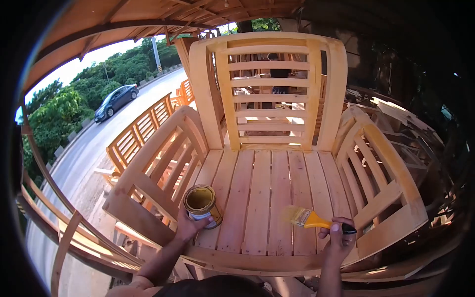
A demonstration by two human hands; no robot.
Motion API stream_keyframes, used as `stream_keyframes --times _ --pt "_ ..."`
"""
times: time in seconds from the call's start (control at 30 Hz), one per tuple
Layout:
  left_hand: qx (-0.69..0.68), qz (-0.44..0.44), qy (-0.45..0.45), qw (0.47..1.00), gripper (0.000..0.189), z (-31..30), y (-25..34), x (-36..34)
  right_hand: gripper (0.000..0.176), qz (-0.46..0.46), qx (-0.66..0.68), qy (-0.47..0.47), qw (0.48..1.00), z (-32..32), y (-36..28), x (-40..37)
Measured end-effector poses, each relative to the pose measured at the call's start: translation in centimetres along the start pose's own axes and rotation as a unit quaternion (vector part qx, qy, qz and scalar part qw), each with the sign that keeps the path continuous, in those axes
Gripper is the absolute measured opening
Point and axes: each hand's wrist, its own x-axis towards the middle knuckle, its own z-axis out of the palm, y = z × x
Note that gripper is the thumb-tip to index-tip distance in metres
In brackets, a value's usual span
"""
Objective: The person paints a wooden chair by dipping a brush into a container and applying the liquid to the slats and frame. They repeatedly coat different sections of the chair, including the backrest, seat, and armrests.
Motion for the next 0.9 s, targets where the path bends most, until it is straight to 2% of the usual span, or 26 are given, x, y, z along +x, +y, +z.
stream_keyframes --times 0.17,0.23,0.3,0.4,0.43,0.53,0.63,0.73,0.9 --pt "-0.012 0.094 -0.037 0.995 0.097 2.2 2.7 -0.1 0.027 -0.056 -0.019 -0.175 0.983 7.1 -5.2 3.9" --pt "-0.016 0.101 -0.064 0.993 0.1 3.2 4.6 -0.3 0.026 -0.074 -0.05 -0.252 0.964 10.6 -6.9 4.6" --pt "-0.004 0.123 -0.083 0.989 0.102 3.9 4.2 -0.3 0.027 -0.042 -0.081 -0.305 0.948 14.1 -8.1 4.4" --pt "-0.021 0.124 -0.076 0.989 0.103 4.9 4.2 -0.9 0.026 -0.041 -0.144 -0.443 0.884 17.6 -6.4 4.9" --pt "-0.012 0.117 -0.08 0.99 0.104 5.0 4.0 -1.0 0.03 -0.022 -0.23 -0.473 0.85 18.5 -6.4 4.6" --pt "0.009 0.105 -0.084 0.991 0.107 5.2 3.5 -1.1 0.037 -0.056 -0.34 -0.545 0.765 20.4 -3.4 3.6" --pt "0.014 0.109 -0.079 0.991 0.108 5.4 3.4 -1.2 0.043 -0.099 -0.367 -0.589 0.713 20.5 -0.1 2.6" --pt "0.016 0.105 -0.075 0.991 0.109 5.4 3.4 -1.1 0.036 -0.073 -0.323 -0.56 0.76 20.5 -1.9 3.7" --pt "-0.019 0.092 -0.081 0.992 0.111 5.5 2.6 -0.5 0.027 -0.038 -0.277 -0.519 0.808 19.4 -3.6 6.0"
